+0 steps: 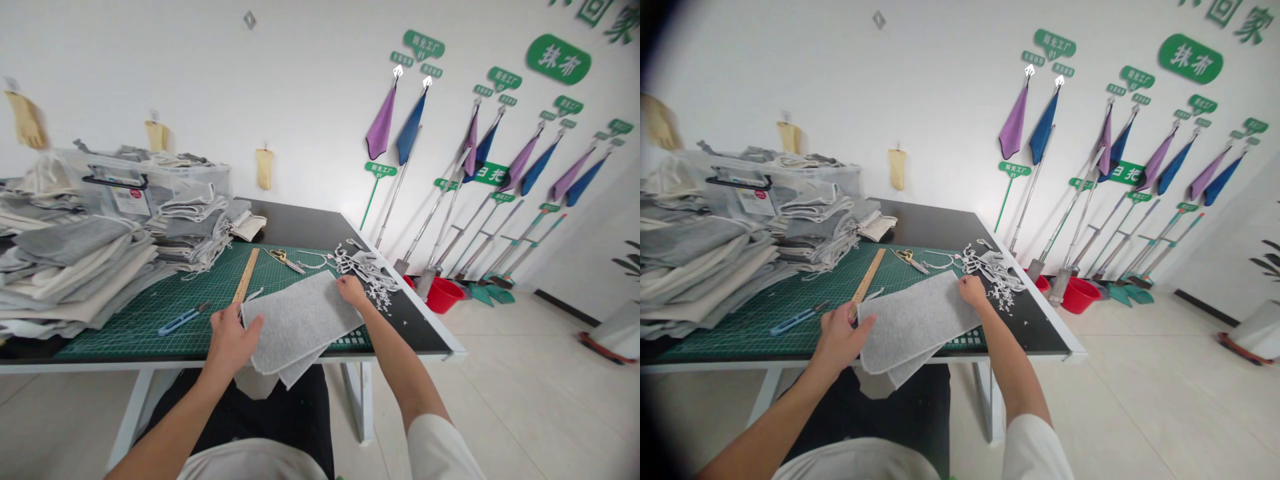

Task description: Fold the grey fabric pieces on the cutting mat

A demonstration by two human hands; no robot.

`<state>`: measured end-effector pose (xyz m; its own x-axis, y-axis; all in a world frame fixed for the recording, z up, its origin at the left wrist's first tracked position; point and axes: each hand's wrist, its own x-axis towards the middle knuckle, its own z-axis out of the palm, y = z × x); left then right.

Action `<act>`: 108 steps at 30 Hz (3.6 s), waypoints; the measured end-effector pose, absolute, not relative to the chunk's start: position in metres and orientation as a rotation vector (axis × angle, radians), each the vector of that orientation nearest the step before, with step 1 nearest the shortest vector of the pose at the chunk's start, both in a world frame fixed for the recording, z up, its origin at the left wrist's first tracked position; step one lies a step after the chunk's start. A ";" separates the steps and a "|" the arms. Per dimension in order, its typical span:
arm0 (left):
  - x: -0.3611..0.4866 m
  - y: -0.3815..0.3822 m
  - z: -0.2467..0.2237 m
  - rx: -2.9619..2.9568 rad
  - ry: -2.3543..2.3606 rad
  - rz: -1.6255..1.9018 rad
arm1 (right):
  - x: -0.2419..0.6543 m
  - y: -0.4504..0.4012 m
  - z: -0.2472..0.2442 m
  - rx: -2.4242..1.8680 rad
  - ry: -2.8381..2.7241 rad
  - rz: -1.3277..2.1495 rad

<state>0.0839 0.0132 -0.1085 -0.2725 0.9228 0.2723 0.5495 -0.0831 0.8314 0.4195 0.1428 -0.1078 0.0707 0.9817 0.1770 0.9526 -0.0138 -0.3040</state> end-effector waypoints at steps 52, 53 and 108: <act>0.143 -0.009 -0.131 2.410 1.218 1.027 | 0.443 0.063 -0.103 -1.892 -1.204 0.385; 0.143 -0.009 -0.128 2.358 1.259 1.026 | 0.438 0.054 -0.105 -1.888 -1.195 0.321; 0.160 -0.015 -0.134 2.607 0.749 1.183 | 0.342 -0.051 -0.148 -1.146 -1.982 -0.487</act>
<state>0.1596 -0.0148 -0.1345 0.5562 0.5148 0.6524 0.3697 -0.8563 0.3605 0.3423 -0.0508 -0.1476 -0.2895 0.5536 0.7809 0.8523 0.5203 -0.0529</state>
